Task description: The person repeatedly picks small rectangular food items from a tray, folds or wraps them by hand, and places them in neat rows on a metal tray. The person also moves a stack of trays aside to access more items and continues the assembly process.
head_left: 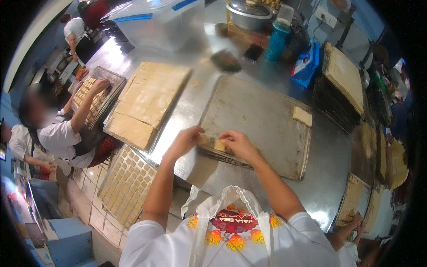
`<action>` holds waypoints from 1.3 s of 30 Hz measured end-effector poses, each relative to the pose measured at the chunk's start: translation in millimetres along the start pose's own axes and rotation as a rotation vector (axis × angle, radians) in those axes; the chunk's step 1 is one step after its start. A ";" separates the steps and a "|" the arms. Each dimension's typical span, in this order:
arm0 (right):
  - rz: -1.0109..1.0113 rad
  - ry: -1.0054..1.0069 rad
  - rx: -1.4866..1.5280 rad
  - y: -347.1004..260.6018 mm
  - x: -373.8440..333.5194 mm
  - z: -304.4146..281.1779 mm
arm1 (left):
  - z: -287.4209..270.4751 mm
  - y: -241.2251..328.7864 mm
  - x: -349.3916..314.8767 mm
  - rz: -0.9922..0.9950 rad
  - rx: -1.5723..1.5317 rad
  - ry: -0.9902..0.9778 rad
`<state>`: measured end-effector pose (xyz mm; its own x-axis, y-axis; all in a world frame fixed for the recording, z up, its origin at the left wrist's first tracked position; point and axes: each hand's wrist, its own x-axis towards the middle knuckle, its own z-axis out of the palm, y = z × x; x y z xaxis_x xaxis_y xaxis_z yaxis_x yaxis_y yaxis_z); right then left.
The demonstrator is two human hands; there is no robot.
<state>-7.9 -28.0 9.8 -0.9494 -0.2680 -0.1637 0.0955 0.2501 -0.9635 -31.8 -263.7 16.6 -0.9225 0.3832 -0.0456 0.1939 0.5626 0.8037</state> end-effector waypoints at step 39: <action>0.393 0.251 -0.813 51.6 -15.9 -306.0 | 45.3 47.0 -7.8 0.037 -0.148 -0.028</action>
<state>-79.4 273.8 27.5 -0.9392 0.1589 -0.3044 0.2750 0.8789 -0.3896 -0.4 -207.1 27.9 -0.9056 0.4231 -0.0288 0.1747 0.4342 0.8837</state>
